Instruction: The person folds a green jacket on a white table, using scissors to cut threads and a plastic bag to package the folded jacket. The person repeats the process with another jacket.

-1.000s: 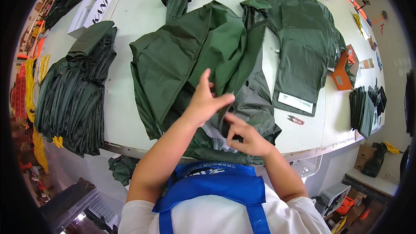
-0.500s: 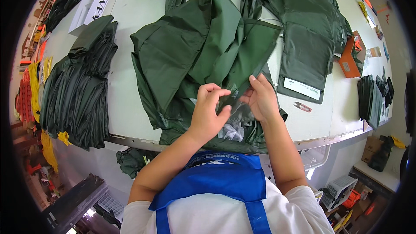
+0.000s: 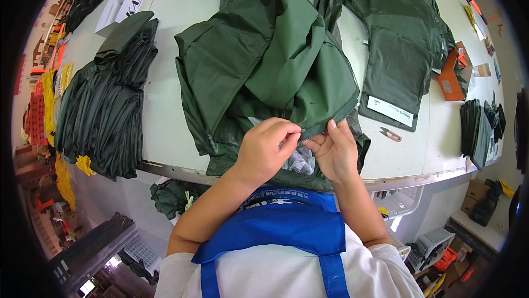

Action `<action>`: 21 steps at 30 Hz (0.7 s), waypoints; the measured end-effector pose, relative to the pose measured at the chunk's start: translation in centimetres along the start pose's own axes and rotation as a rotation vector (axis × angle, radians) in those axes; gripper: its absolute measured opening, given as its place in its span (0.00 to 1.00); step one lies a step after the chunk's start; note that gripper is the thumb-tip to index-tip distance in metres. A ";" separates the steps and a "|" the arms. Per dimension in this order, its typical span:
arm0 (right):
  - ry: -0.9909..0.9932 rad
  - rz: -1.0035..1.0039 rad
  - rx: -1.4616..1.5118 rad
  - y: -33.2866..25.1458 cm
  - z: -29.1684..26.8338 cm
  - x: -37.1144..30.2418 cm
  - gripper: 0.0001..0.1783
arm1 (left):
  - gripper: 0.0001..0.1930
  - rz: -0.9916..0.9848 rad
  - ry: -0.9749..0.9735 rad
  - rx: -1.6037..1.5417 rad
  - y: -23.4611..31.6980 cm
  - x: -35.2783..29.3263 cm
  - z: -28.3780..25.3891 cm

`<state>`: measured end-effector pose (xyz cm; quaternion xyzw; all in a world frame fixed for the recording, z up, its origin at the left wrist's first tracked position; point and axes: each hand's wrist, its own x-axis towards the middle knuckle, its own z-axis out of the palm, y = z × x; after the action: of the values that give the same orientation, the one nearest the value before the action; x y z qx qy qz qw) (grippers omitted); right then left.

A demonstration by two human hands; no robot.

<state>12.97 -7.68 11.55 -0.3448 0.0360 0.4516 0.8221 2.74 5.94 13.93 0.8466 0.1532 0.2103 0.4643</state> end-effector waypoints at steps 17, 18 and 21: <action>0.630 -0.533 -2.066 -11.0 -28.5 -3.1 0.23 | 0.05 -0.252 -0.122 -0.228 -3.0 -0.9 1.9; 0.635 -0.462 -2.024 -10.8 -27.2 -3.0 0.19 | 0.06 -0.234 -0.099 -0.217 -3.1 -1.2 1.7; 0.621 -0.326 -2.175 -11.4 -28.4 -3.1 0.08 | 0.04 -0.131 -0.044 -0.166 -4.5 -2.1 1.9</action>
<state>27.05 -31.02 -2.80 -0.9713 -0.2175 0.0269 0.0924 1.56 6.02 8.73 0.7978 0.1797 0.1728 0.5490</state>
